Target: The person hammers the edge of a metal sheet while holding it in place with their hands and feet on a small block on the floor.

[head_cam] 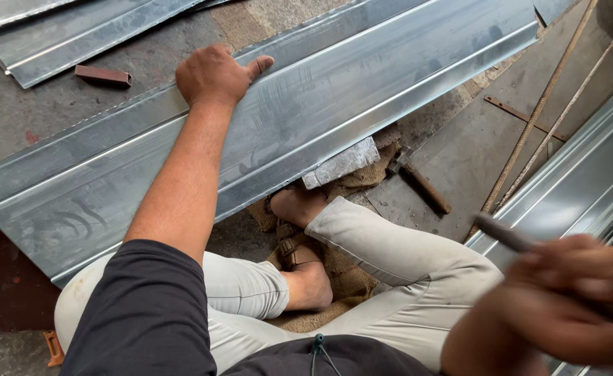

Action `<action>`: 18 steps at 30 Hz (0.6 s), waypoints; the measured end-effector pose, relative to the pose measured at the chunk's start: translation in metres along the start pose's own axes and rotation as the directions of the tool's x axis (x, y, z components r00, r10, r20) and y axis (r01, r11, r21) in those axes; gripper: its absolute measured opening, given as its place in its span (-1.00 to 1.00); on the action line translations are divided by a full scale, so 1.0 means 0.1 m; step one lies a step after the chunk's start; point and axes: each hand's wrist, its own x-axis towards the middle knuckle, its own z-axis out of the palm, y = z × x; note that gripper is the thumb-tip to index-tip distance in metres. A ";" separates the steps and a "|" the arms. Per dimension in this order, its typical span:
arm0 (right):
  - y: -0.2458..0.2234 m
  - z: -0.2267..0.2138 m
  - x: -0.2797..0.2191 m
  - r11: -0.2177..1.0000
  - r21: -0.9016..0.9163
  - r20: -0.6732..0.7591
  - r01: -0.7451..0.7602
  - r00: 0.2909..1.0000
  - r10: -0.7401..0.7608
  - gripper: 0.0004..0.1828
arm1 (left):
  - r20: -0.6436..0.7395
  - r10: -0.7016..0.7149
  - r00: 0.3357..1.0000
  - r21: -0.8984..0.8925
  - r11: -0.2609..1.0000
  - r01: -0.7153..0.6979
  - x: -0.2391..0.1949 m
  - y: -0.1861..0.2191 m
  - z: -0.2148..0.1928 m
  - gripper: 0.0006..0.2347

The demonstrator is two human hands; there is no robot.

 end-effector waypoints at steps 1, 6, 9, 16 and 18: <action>0.13 0.11 -0.18 1.000 0.016 0.034 0.002 0.999 -0.003 -0.62 | 0.009 -0.001 1.000 -0.004 1.000 0.001 -0.01 0.00 0.00 -0.26; 0.67 0.87 -1.02 0.804 -0.485 0.402 -0.345 0.728 0.555 -0.66 | -0.011 0.051 0.999 0.001 0.999 -0.051 0.00 -0.02 0.01 -0.25; 0.62 0.87 -0.88 0.707 -0.282 0.216 -0.649 0.675 0.706 -0.60 | -0.036 0.049 0.998 0.016 0.999 -0.049 -0.01 -0.04 -0.01 -0.26; 0.02 0.07 0.28 0.969 0.163 0.149 -0.186 0.976 0.162 -0.51 | -0.013 0.062 0.998 0.019 0.998 -0.062 0.09 -0.16 0.05 -0.26; 0.05 0.24 0.03 0.976 0.219 0.069 -0.013 0.998 -0.002 -0.51 | 0.103 -0.003 0.995 0.021 1.000 0.001 0.06 -0.15 0.07 -0.25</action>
